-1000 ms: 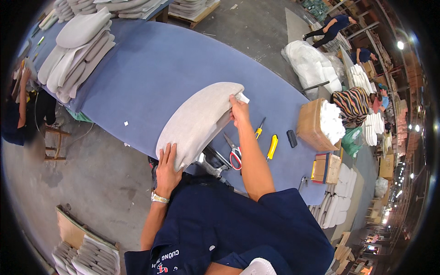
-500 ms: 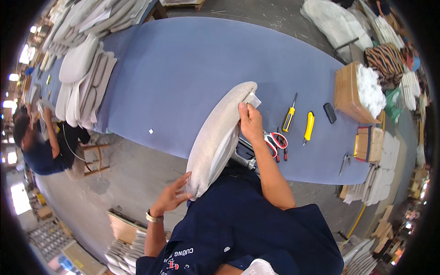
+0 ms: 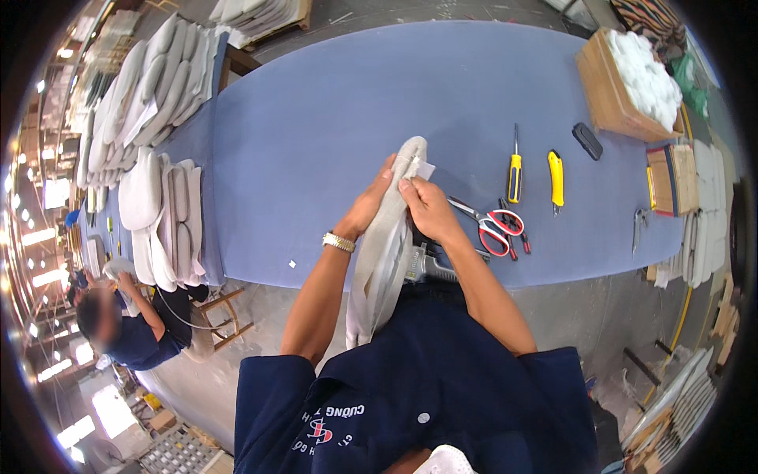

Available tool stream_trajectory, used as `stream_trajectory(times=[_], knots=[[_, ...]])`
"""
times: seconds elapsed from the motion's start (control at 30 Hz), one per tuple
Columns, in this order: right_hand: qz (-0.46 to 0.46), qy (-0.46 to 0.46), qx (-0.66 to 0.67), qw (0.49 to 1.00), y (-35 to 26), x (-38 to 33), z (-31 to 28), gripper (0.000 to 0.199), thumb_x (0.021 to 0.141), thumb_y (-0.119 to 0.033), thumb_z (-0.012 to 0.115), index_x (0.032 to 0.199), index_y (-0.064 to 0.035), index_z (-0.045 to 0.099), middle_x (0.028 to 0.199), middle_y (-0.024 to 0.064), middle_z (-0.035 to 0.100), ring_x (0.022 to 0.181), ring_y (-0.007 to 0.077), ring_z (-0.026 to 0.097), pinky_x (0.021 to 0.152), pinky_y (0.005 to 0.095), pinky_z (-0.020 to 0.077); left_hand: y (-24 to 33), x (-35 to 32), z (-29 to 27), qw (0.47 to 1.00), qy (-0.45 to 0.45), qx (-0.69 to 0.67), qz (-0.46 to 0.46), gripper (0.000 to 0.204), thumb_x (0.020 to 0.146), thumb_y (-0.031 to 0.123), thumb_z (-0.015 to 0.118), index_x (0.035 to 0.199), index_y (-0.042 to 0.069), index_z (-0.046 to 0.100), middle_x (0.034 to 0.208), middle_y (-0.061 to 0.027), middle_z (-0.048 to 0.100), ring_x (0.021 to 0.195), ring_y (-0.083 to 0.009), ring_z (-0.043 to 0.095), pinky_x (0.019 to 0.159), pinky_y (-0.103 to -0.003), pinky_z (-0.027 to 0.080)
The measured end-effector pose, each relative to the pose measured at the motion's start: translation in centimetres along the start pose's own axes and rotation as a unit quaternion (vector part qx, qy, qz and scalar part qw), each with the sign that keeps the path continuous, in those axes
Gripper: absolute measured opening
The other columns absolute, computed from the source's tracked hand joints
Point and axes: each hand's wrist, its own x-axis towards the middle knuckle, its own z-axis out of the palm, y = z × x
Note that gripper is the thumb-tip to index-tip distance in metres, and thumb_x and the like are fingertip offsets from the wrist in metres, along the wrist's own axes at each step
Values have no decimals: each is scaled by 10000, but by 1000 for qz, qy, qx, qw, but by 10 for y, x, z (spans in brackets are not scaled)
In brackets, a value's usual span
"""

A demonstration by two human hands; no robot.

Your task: The person folds a white fabric cover over a cushion, trims excess fabric with scissors, and uses a staple gun to secure the edges. The person repeats folding and stapling steps to finish the cushion assembly.

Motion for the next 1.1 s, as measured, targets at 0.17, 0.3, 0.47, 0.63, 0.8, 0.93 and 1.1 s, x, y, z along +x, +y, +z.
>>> stream_trajectory(times=[0.17, 0.3, 0.47, 0.63, 0.8, 0.93, 1.1], knots=[[53, -49, 96, 993, 2, 1, -2, 449, 1104, -373, 506, 880, 3, 604, 740, 76, 570, 675, 194, 557, 652, 367, 465, 9, -24, 6, 992, 20, 114, 55, 710, 1138, 429, 354, 1651, -21, 158, 1706, -225, 226, 1587, -315, 212, 1278, -385, 199], [66, -49, 202, 976, 10, 2, -1, 453, 1113, -383, 502, 871, -19, 621, 753, 4, 558, 672, 104, 537, 617, 314, 450, 16, -33, 16, 975, 36, 203, 87, 748, 1117, 381, 469, 1639, -52, 154, 1682, -284, 249, 1577, -355, 235, 1264, -409, 230], [20, -80, 98, 992, 18, -3, -14, 410, 1108, -325, 520, 893, 1, 644, 788, 28, 618, 693, 105, 561, 639, 309, 471, 10, -39, 22, 950, 86, 289, 77, 760, 1098, 378, 518, 1612, -82, 200, 1588, -345, 383, 1477, -444, 404, 1198, -452, 348], [67, 45, 207, 975, -3, -72, -43, 156, 1025, -124, 643, 1083, 19, 671, 928, 86, 704, 842, 141, 680, 812, 294, 558, 22, -49, 33, 920, 141, 361, 50, 736, 1071, 362, 545, 1571, -87, 246, 1446, -409, 496, 1342, -574, 490, 1069, -571, 468], [34, -109, -254, 961, 79, -139, -37, 499, 849, -124, 809, 1277, -24, 573, 1064, 160, 663, 959, 348, 689, 808, 442, 585, 29, -48, 41, 918, 156, 365, 12, 721, 1066, 366, 555, 1548, -112, 311, 1464, -387, 496, 1323, -512, 540, 1076, -511, 471], [112, -256, -378, 882, 86, -128, -24, 708, 776, -120, 848, 1354, -26, 449, 1161, 214, 632, 1097, 443, 643, 856, 548, 573, 36, -41, 46, 914, 154, 374, -14, 721, 1060, 358, 560, 1546, -113, 313, 1464, -379, 502, 1310, -514, 546, 1068, -513, 483], [37, -221, -330, 917, 86, -131, -35, 755, 756, -188, 826, 1384, 18, 462, 1163, 277, 641, 1079, 488, 642, 899, 547, 545, 27, -42, 51, 903, 178, 389, 33, 703, 1052, 354, 571, 1536, -96, 332, 1450, -378, 513, 1314, -504, 551, 1060, -516, 493]])
